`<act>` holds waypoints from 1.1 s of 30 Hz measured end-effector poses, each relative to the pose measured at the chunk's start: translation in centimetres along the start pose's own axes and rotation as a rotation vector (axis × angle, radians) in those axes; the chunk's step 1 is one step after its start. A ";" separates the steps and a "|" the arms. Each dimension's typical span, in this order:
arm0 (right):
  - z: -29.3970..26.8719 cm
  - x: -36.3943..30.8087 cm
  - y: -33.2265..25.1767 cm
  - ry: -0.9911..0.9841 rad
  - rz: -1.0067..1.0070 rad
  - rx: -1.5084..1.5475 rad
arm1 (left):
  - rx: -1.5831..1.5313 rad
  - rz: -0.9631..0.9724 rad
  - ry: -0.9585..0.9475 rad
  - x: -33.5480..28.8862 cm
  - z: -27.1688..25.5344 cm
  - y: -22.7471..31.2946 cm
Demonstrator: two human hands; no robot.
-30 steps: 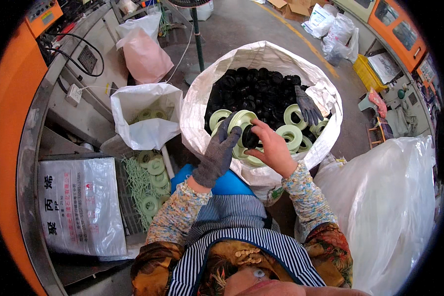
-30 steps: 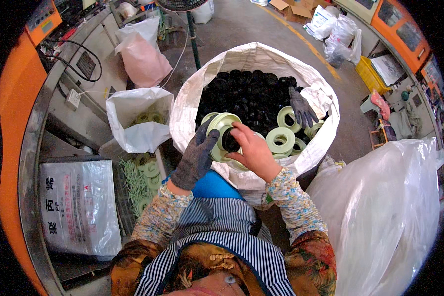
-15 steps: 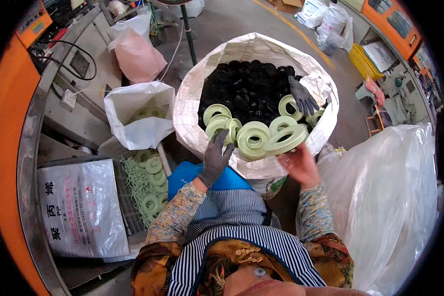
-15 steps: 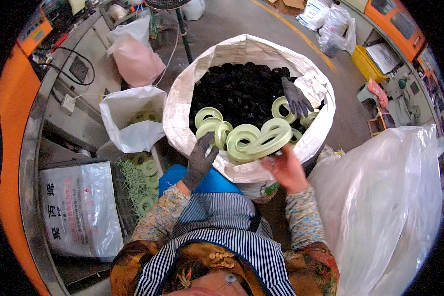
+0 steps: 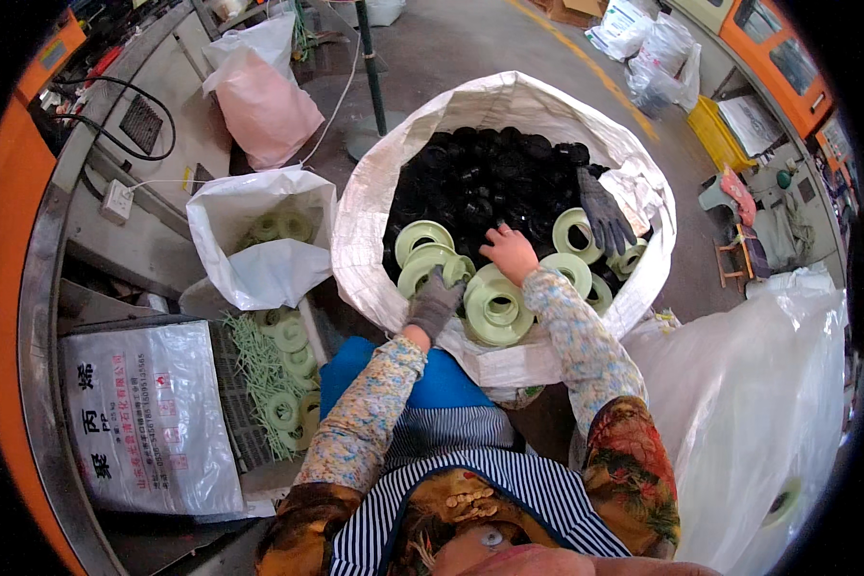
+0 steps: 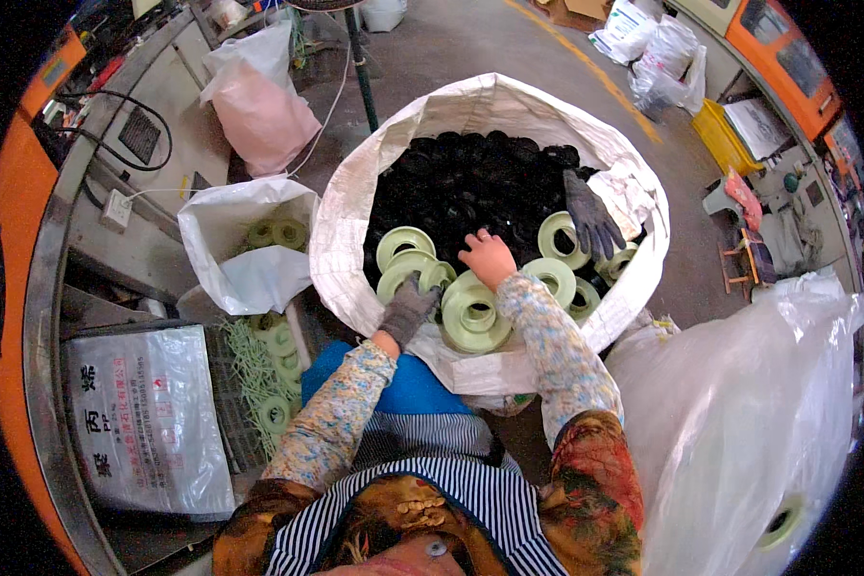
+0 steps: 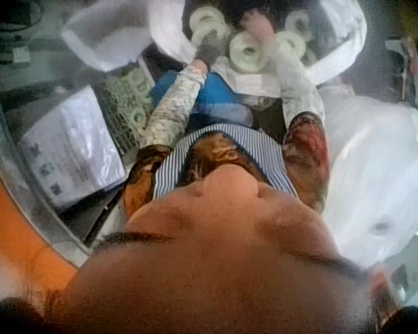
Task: The person sits on the floor and repeatedly picks up light green and black circular plastic parts from a large sack. They insert the black inner piece into the green outer ring and place the assembled unit into a nearby white crate. The person briefly interacts with an orange machine control panel before resuming the assembly.
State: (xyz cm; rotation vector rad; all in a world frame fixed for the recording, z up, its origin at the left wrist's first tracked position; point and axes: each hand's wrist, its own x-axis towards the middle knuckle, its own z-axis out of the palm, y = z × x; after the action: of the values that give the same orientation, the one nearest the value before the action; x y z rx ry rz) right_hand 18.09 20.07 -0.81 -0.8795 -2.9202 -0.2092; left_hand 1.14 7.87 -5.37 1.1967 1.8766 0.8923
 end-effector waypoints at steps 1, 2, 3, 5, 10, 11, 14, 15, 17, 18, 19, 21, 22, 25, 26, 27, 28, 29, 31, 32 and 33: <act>1.3 0.0 1.0 -0.071 -0.068 -0.124 | 0.081 -0.004 -0.057 -0.8 0.0 2.0; 2.0 0.8 1.3 -0.091 -0.154 -0.159 | 0.048 -0.026 -0.068 -1.1 -0.4 2.1; 2.3 1.3 1.9 -0.114 -0.239 -0.201 | 0.033 -0.021 -0.034 -0.8 -0.3 1.5; 2.6 1.9 2.2 -0.144 -0.243 -0.270 | 0.003 -0.012 0.022 -0.4 0.0 0.6; -2.1 -1.6 -0.4 0.119 0.241 0.415 | -0.633 -0.061 0.044 -2.7 -3.0 4.2; -3.6 -2.5 -1.3 0.205 0.308 0.732 | -0.813 -0.035 0.034 -3.4 -3.5 4.7; -9.1 -4.4 -6.4 0.283 0.225 1.058 | -1.281 0.015 -0.078 -5.6 -4.5 6.1; -9.8 -4.8 -7.7 0.362 0.187 0.882 | -0.846 0.303 0.042 -6.4 -5.2 6.0; -11.2 -5.4 -9.7 0.459 0.217 0.796 | 0.078 0.798 0.264 -8.3 -6.5 6.0; -11.9 -5.8 -10.2 0.478 0.220 0.803 | 0.070 0.786 0.232 -9.2 -7.0 6.9; -12.6 -6.2 -10.6 0.496 0.222 0.810 | 0.035 0.816 0.224 -9.6 -7.1 6.8; -14.0 -6.6 -11.3 0.489 0.197 0.788 | -0.029 0.878 0.215 -10.4 -7.9 7.3; -14.7 -7.0 -11.5 0.463 0.174 0.755 | -0.023 0.879 0.209 -11.1 -8.3 7.5; -16.3 -7.7 -11.9 0.422 0.111 0.691 | 0.088 0.906 0.195 -11.9 -9.0 7.2; -17.0 -8.0 -12.0 0.390 0.105 0.671 | 0.084 0.911 0.190 -12.5 -9.3 7.8; -17.4 -8.3 -12.1 0.358 0.100 0.652 | 0.080 0.917 0.183 -13.2 -9.6 8.4; -17.6 -8.5 -12.0 0.365 0.067 0.607 | 0.077 0.923 0.177 -13.9 -9.9 9.0; -17.8 -8.8 -12.0 0.373 0.038 0.561 | -0.096 0.875 0.081 -14.3 -10.0 9.6; -18.2 -9.4 -11.8 0.380 0.002 0.518 | -0.255 0.837 -0.021 -14.9 -9.9 10.3; -18.4 -9.6 -11.8 0.379 -0.004 0.524 | -0.244 0.850 -0.025 -15.1 -9.9 10.4; -18.5 -9.9 -11.8 0.378 -0.009 0.530 | -0.052 0.933 0.065 -15.0 -10.1 10.3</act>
State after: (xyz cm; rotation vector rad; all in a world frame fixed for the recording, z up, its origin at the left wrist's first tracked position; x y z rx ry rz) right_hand 20.54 2.13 15.03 -0.6517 -2.4399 0.3472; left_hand 1.47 -4.44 11.49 2.0680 1.2715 1.4468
